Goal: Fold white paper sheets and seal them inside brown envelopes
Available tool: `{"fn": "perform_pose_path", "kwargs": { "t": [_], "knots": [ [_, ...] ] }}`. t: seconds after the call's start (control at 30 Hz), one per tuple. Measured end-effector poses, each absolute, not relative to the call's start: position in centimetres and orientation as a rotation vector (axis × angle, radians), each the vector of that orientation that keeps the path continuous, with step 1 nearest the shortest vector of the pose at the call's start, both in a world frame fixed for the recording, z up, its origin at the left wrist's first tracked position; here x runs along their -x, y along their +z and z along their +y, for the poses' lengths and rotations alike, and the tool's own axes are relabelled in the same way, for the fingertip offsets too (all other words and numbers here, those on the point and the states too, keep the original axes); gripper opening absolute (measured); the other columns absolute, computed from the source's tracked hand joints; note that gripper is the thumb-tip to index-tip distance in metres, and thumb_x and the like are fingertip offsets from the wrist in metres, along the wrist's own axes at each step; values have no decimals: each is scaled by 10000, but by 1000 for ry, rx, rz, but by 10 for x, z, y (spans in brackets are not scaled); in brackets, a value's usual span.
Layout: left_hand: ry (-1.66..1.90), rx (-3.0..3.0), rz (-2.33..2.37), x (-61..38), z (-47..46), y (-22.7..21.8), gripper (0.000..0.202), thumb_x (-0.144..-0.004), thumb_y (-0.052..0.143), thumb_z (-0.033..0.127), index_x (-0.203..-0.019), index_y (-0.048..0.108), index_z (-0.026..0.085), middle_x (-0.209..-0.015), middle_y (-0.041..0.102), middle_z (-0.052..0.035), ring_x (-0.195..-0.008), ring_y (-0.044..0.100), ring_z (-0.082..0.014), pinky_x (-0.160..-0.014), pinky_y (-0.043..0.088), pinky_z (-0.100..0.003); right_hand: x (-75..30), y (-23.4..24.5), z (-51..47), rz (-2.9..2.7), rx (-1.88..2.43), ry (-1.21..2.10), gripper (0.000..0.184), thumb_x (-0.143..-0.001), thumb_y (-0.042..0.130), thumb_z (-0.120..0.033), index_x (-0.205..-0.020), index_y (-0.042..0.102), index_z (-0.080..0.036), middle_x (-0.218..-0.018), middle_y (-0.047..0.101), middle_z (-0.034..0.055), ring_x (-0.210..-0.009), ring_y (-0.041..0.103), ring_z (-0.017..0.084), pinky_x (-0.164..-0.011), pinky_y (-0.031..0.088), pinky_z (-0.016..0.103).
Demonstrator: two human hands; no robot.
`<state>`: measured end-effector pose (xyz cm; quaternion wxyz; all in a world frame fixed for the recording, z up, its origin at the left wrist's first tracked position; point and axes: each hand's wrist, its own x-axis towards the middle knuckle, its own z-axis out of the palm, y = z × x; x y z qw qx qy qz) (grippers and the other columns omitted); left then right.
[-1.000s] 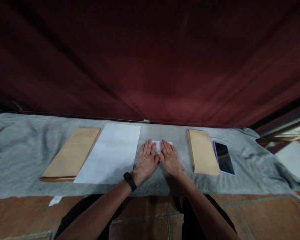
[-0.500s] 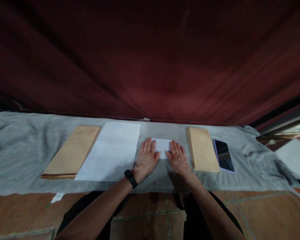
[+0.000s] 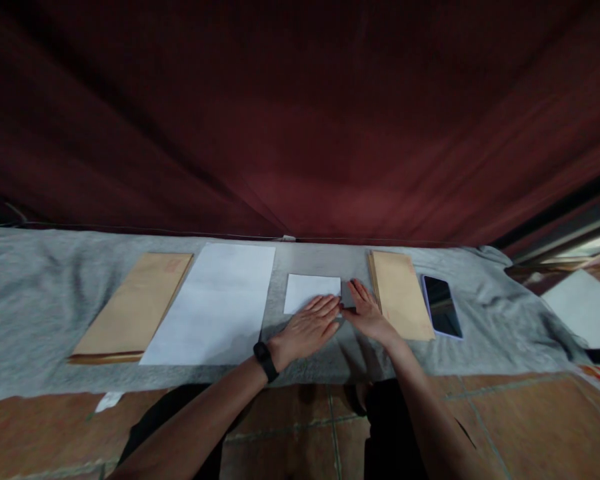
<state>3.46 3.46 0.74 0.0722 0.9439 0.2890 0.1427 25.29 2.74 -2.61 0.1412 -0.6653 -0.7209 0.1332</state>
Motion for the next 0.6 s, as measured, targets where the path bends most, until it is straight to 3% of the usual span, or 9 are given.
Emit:
{"fn": "perform_pose_path", "kwargs": {
  "t": [0.27, 0.5, 0.6],
  "knots": [
    [420, -2831, 1008, -50, 51, -5, 512, -1061, 250, 357, -1490, 434, 146, -1596, 383, -72, -1502, 291, -169, -1245, 195, -403, -252, -19, 28, -2071, 1943, 431, 781, -862, 569, -298, -1571, 279, -150, -1639, 269, 151, -1532, 198, 269, -1195, 306, 465],
    [464, -2776, 1173, -57, 68, -11, 548, -1053, 257, 374, -1535, 352, 131, -1610, 351, -101, -1511, 270, -192, -1248, 199, -426, -254, -14, 29, -2045, 1927, 502, 789, -858, 604, -324, -1552, 309, -94, -1629, 278, 182, -1531, 199, 286, -1209, 294, 464],
    [444, -2750, 1278, -55, 72, -12, 563, -1051, 267, 384, -1534, 351, 108, -1615, 339, -117, -1516, 257, -215, -1247, 209, -424, -254, -11, 29, -2035, 1940, 561, 809, -864, 606, -344, -1569, 278, -120, -1644, 251, 158, -1539, 170, 276, -1223, 267, 460]
  ]
}}
